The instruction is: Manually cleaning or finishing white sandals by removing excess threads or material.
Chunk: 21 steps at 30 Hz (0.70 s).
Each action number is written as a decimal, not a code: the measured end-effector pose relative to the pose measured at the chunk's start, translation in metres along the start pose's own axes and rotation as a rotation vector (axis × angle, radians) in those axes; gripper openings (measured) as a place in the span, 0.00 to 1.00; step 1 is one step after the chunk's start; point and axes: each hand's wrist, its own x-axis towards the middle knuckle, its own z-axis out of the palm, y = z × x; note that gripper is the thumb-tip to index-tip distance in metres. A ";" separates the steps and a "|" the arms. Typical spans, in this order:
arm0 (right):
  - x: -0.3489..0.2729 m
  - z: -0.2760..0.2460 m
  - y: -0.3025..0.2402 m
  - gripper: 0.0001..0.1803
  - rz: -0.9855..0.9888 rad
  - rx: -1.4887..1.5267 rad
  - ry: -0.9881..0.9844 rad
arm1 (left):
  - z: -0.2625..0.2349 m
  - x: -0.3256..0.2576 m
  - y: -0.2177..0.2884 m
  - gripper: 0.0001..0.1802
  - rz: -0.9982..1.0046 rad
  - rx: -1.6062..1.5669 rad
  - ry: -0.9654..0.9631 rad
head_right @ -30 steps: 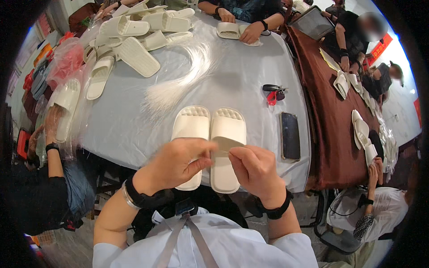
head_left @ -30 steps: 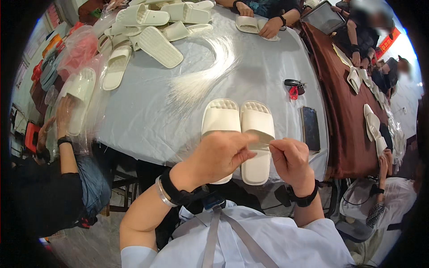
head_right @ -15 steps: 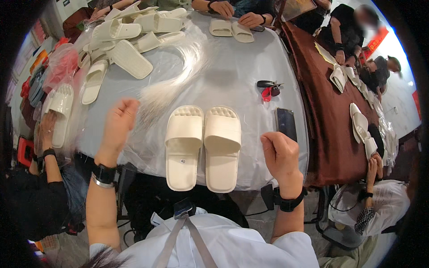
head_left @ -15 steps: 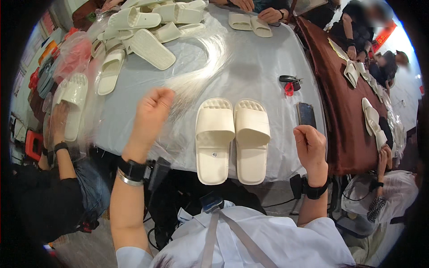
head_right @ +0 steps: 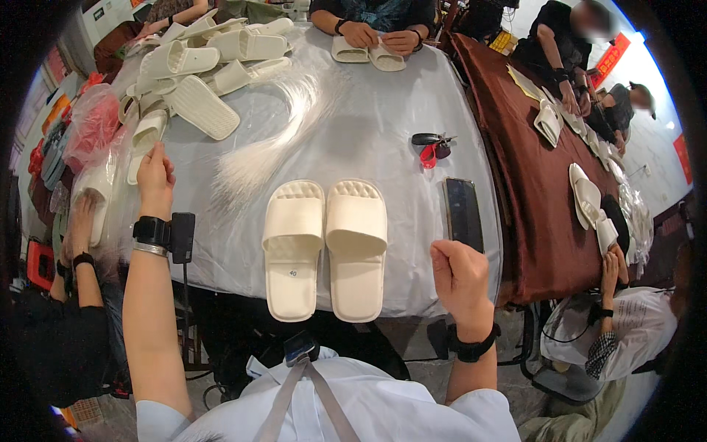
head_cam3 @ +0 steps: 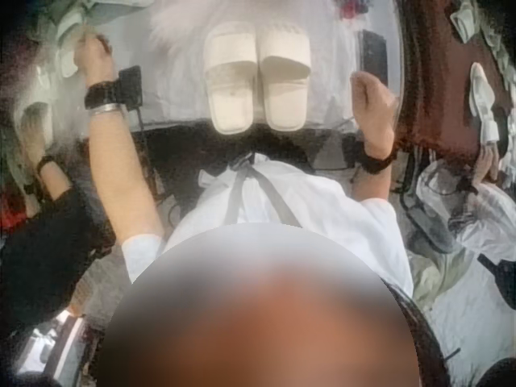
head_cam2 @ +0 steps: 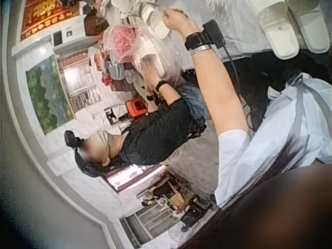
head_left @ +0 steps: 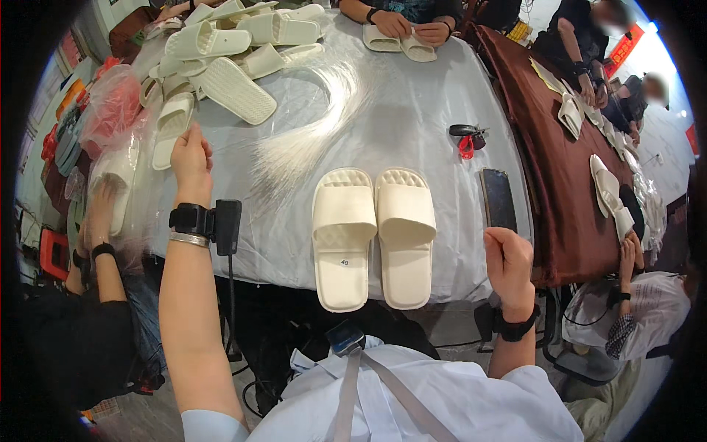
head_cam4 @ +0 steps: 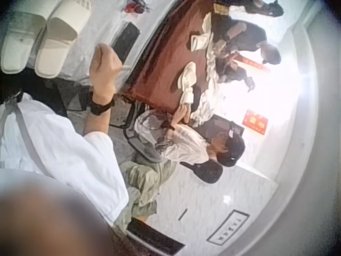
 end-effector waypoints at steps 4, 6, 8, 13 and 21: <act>-0.005 -0.001 -0.005 0.01 -0.076 0.022 0.027 | -0.010 0.007 -0.020 0.11 -0.022 0.103 0.006; -0.006 -0.005 -0.003 0.02 -0.030 -0.015 0.103 | -0.010 0.007 -0.026 0.11 -0.010 0.130 -0.019; -0.001 -0.008 0.003 0.03 0.048 0.132 0.242 | -0.019 0.017 -0.033 0.11 0.006 0.117 -0.072; 0.020 -0.029 0.013 0.08 0.143 0.338 0.652 | -0.023 0.019 -0.044 0.10 -0.008 0.115 -0.169; 0.014 -0.026 0.004 0.06 0.115 0.303 0.677 | -0.044 0.045 -0.028 0.08 0.127 -0.114 0.031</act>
